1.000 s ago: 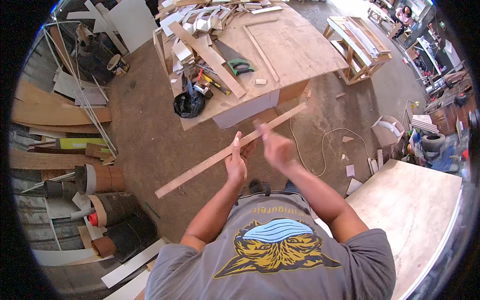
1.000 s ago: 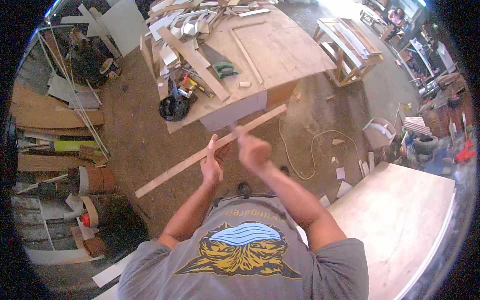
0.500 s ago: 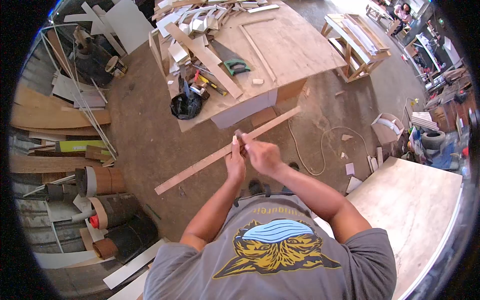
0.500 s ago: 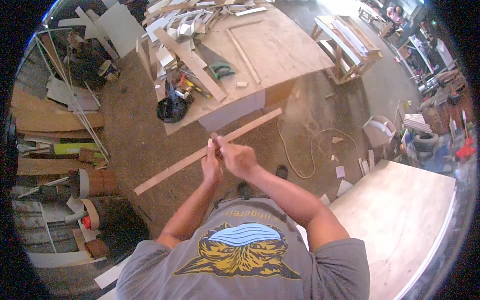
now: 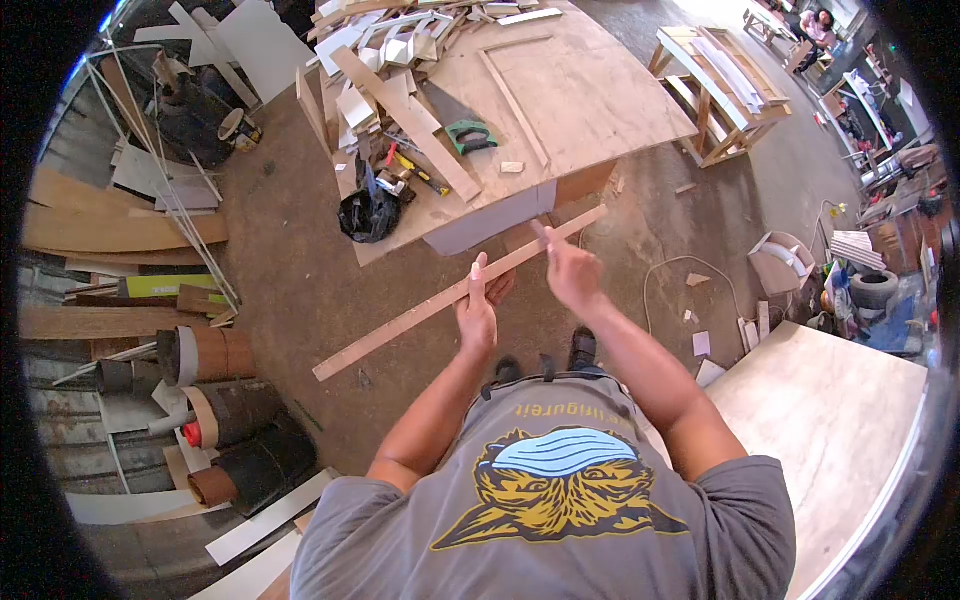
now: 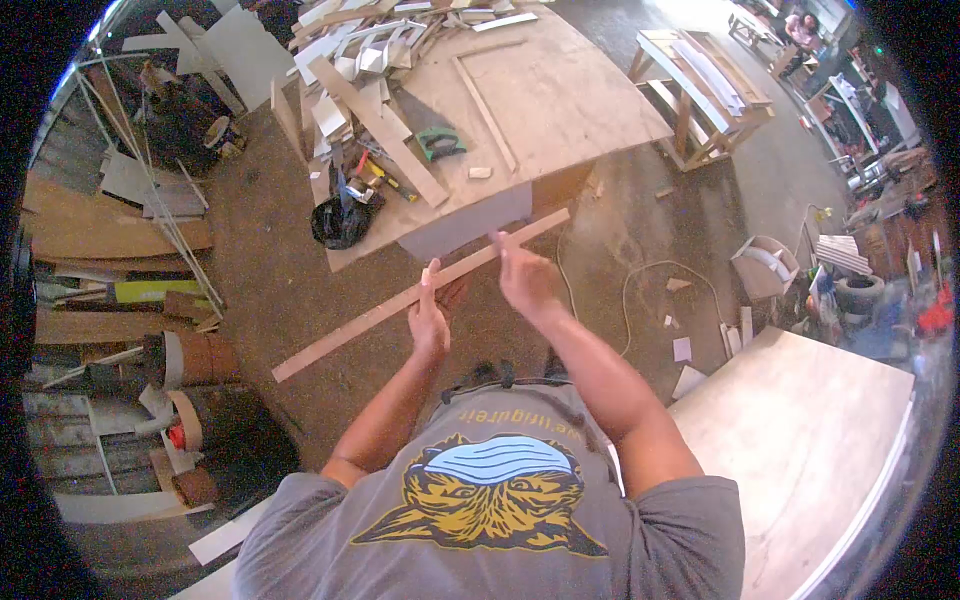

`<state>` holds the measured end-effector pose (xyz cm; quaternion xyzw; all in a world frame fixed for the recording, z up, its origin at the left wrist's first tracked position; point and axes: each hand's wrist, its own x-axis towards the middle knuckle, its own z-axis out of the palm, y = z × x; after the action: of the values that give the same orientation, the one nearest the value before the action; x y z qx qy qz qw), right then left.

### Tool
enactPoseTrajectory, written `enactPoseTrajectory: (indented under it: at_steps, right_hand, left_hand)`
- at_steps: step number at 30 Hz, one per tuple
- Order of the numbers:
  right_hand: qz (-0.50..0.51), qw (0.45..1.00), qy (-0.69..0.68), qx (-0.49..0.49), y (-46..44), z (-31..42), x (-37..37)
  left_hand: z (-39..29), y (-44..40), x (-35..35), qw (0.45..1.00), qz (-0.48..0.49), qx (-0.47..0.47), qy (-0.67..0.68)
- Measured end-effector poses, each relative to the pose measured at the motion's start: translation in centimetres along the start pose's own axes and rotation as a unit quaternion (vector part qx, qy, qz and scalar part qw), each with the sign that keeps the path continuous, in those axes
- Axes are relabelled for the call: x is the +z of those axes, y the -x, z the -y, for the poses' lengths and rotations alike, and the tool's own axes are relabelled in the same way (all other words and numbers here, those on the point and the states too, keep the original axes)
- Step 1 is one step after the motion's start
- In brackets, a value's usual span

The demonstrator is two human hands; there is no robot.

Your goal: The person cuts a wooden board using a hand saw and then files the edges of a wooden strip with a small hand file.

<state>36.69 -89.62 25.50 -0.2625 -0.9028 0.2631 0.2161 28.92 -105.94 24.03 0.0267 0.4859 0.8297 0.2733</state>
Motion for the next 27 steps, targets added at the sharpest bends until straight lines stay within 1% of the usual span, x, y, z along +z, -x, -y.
enactPoseTrajectory:
  at_steps: [2,3,4,6,7,8,11,12,15,16,19,20,21,23,24,25,27]
  right_hand:
    - [0.005,1.0,-0.009,-0.001,-0.7,-2.4,-0.6]
    - [0.008,1.0,-0.012,-0.002,-1.1,-2.7,-1.3]
    - [0.016,0.999,-0.02,0.02,-1.0,-2.0,-2.1]
    - [-0.009,0.997,-0.073,-0.033,-0.6,-2.1,-1.2]
    - [-0.023,0.993,-0.1,-0.059,-0.5,-1.9,-1.0]
    - [-0.019,0.99,-0.103,-0.095,-0.2,-1.6,-1.1]
    - [-0.08,0.981,-0.061,-0.165,-0.7,-4.8,-2.1]
    - [-0.026,0.999,-0.008,-0.046,-1.4,-6.3,-3.7]
    - [-0.014,0.992,0.001,0.125,-3.5,-11.0,-5.8]
    - [-0.058,0.997,-0.017,0.044,-3.0,-10.5,-5.8]
    - [-0.077,0.986,-0.085,-0.124,-0.9,-7.7,-5.5]
    - [-0.075,0.989,-0.054,-0.112,-1.2,-8.5,-6.4]
    - [-0.083,0.996,-0.027,-0.025,-2.0,-10.1,-7.2]
    - [-0.097,0.984,0.028,0.149,-3.8,-13.6,-7.8]
    - [-0.101,0.983,0.035,0.152,-3.8,-14.8,-7.5]
    - [-0.106,0.991,0.008,0.079,-3.3,-13.7,-7.6]
    - [-0.113,0.99,-0.045,-0.067,-1.4,-10.8,-7.3]
  left_hand:
    - [-0.3,-0.1,0.7,0.999,0.01,0.021,-0.03]
    - [-0.3,-0.3,1.0,0.998,0.014,0.03,-0.044]
    - [-0.4,-0.5,1.1,0.999,0.02,0.025,-0.037]
    - [-0.3,-1.3,1.8,0.999,0.035,0.015,-0.024]
    - [-0.1,-1.5,2.5,0.999,0.027,0.011,-0.022]
    - [0.0,-1.5,3.1,1.0,0.018,0.007,-0.021]
    - [0.0,-1.7,3.8,1.0,0.008,0.01,-0.01]
    - [-0.2,-1.8,3.7,1.0,0.007,0.014,-0.005]
    - [-0.6,-1.3,4.4,0.996,0.042,0.072,-0.045]
    - [-0.5,-1.5,4.7,0.996,0.033,0.069,-0.041]
    - [-0.3,-1.9,5.4,0.998,0.015,0.049,-0.021]
    - [-0.4,-2.1,5.5,0.999,0.015,0.036,-0.006]
    - [-0.5,-2.1,5.7,1.0,0.014,0.025,0.009]
    - [-0.3,-1.8,6.0,0.998,0.027,0.043,-0.028]
    - [-0.2,-1.6,6.2,0.997,0.033,0.051,-0.047]
    - [-0.1,-1.8,6.3,0.998,0.033,0.041,-0.04]
    - [0.0,-1.9,6.8,0.999,0.034,0.022,-0.027]
